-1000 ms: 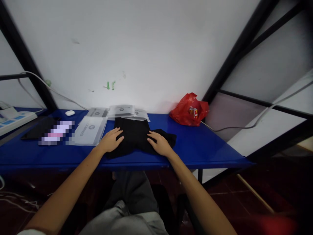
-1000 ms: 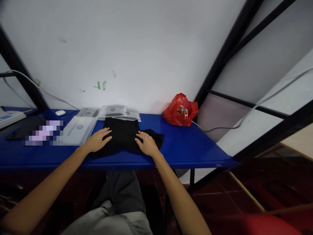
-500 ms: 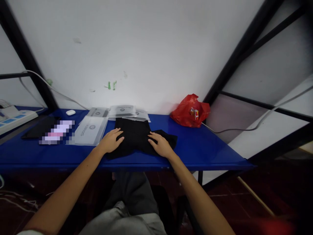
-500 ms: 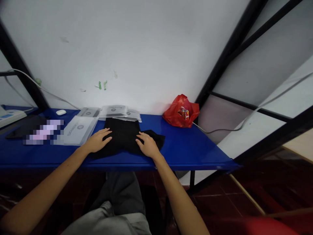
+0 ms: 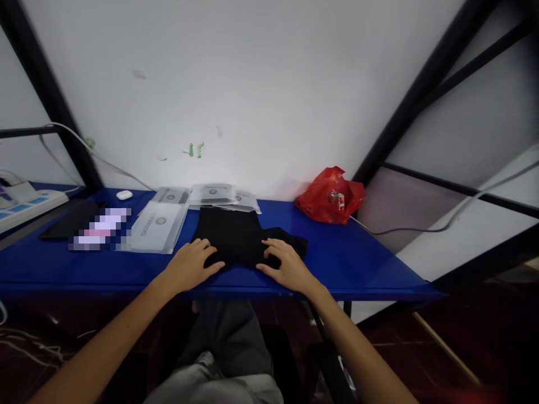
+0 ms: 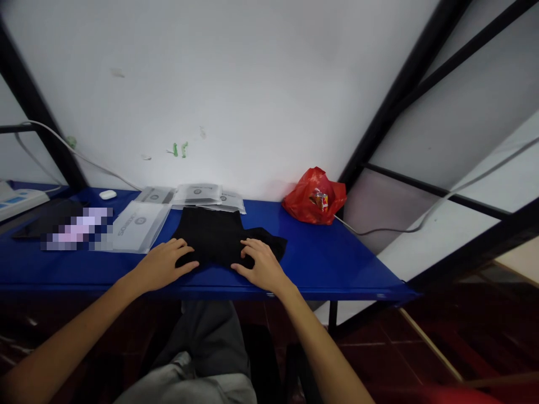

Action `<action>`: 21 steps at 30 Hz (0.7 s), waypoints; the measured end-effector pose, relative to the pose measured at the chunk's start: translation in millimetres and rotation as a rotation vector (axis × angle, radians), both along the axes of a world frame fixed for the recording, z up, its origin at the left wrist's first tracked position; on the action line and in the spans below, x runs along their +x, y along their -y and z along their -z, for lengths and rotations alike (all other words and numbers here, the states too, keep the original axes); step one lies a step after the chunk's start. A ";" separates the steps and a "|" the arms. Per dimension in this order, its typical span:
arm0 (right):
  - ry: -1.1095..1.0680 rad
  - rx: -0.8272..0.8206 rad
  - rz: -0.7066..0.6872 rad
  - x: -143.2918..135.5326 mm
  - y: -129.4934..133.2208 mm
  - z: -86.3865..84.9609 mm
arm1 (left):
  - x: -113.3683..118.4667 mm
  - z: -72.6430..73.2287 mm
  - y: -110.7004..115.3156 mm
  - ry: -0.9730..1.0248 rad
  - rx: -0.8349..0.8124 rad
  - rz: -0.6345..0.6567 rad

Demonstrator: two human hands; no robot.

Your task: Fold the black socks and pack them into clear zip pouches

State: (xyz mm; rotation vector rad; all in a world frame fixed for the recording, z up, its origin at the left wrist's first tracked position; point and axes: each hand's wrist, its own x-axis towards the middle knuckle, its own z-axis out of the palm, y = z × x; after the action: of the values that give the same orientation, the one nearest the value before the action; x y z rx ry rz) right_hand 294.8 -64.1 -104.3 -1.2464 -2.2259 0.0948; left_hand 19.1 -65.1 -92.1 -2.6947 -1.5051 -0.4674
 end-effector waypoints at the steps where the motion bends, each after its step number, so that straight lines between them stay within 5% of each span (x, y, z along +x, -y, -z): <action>1: 0.018 -0.032 0.002 3.4 1.8 -0.9 | -3.3 -1.1 3.5 -0.008 -0.013 -0.006; 6: 0.064 -0.145 0.018 19.0 7.8 -8.2 | -22.0 -3.7 7.2 0.019 -0.090 0.013; 16: 0.138 -0.078 0.069 31.4 8.0 -11.0 | -24.5 -10.2 9.7 -0.098 -0.073 -0.024; 21: 0.039 -0.136 0.025 35.3 8.3 -21.3 | -33.3 -20.7 7.7 0.089 -0.112 -0.061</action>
State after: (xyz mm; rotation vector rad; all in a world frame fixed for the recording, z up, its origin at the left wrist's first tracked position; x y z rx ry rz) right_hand 330.2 -72.4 -83.0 -1.3587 -2.2680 0.2170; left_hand -14.2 -72.8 -71.4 -2.7349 -1.6805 -0.5216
